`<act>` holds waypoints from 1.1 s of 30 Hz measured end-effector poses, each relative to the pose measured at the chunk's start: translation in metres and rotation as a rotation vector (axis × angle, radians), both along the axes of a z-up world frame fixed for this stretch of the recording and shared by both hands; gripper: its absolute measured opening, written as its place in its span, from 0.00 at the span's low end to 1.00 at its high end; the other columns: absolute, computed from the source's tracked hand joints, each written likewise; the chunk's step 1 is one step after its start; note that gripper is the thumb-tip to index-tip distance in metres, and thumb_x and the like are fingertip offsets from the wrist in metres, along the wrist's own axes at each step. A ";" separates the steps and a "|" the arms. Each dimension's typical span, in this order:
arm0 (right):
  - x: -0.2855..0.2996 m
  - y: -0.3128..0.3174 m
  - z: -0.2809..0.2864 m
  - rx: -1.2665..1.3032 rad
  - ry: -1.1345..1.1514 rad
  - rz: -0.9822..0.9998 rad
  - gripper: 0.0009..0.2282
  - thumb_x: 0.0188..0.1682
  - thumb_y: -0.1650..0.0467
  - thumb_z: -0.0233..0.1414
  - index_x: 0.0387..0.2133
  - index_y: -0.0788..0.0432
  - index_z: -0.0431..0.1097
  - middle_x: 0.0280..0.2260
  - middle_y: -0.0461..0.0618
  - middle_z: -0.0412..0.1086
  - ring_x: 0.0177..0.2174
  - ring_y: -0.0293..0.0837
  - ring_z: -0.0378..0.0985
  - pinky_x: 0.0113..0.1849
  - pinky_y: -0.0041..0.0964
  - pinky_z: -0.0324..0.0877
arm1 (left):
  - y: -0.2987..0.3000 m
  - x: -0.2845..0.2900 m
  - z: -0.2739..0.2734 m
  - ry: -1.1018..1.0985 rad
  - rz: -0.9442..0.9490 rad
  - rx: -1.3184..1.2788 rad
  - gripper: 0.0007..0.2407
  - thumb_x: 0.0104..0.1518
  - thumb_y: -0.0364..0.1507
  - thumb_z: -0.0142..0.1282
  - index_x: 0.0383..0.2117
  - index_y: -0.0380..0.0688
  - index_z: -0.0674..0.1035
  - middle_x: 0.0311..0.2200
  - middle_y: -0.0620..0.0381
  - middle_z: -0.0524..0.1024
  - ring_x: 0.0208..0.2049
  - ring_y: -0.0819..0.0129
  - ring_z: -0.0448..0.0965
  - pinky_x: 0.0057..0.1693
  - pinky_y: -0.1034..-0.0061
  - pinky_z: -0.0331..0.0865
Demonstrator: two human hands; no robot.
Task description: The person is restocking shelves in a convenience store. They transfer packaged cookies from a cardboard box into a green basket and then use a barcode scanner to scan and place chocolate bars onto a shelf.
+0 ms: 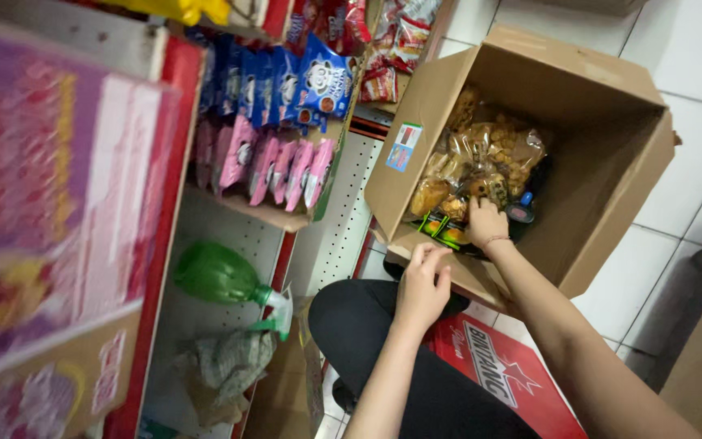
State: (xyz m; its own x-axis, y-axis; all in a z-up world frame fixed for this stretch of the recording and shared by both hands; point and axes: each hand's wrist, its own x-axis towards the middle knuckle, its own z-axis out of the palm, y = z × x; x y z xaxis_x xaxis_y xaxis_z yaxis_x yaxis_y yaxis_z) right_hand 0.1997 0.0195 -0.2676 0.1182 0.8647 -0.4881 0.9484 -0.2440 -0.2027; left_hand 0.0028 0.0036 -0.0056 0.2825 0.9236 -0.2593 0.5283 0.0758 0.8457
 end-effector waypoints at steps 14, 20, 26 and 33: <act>0.035 0.016 0.036 -0.041 0.109 0.062 0.12 0.41 0.68 0.61 0.37 0.57 0.72 0.34 0.57 0.76 0.35 0.57 0.80 0.36 0.51 0.74 | 0.024 0.008 -0.001 0.052 -0.006 -0.075 0.13 0.57 0.24 0.57 0.50 0.43 0.79 0.51 0.45 0.73 0.49 0.46 0.77 0.54 0.61 0.72; 0.026 0.019 0.188 0.108 0.357 0.233 0.12 0.39 0.71 0.61 0.37 0.57 0.76 0.35 0.54 0.77 0.35 0.56 0.80 0.37 0.49 0.75 | 0.045 0.024 -0.010 0.365 -0.281 0.379 0.29 0.40 0.27 0.63 0.56 0.45 0.76 0.53 0.46 0.73 0.56 0.49 0.71 0.59 0.43 0.54; 0.063 0.048 0.166 -0.028 1.189 -0.119 0.21 0.44 0.68 0.61 0.51 0.62 0.71 0.40 0.57 0.78 0.38 0.46 0.81 0.42 0.37 0.75 | 0.050 0.026 -0.033 0.513 -0.282 0.273 0.16 0.48 0.25 0.64 0.44 0.46 0.77 0.39 0.55 0.75 0.47 0.57 0.74 0.59 0.53 0.60; 0.064 0.094 -0.015 0.173 0.093 -0.265 0.19 0.43 0.61 0.63 0.47 0.55 0.78 0.52 0.63 0.67 0.48 0.61 0.72 0.48 0.55 0.69 | 0.053 0.018 -0.034 0.406 -0.182 0.263 0.19 0.45 0.24 0.65 0.46 0.41 0.77 0.39 0.52 0.75 0.45 0.55 0.73 0.54 0.59 0.63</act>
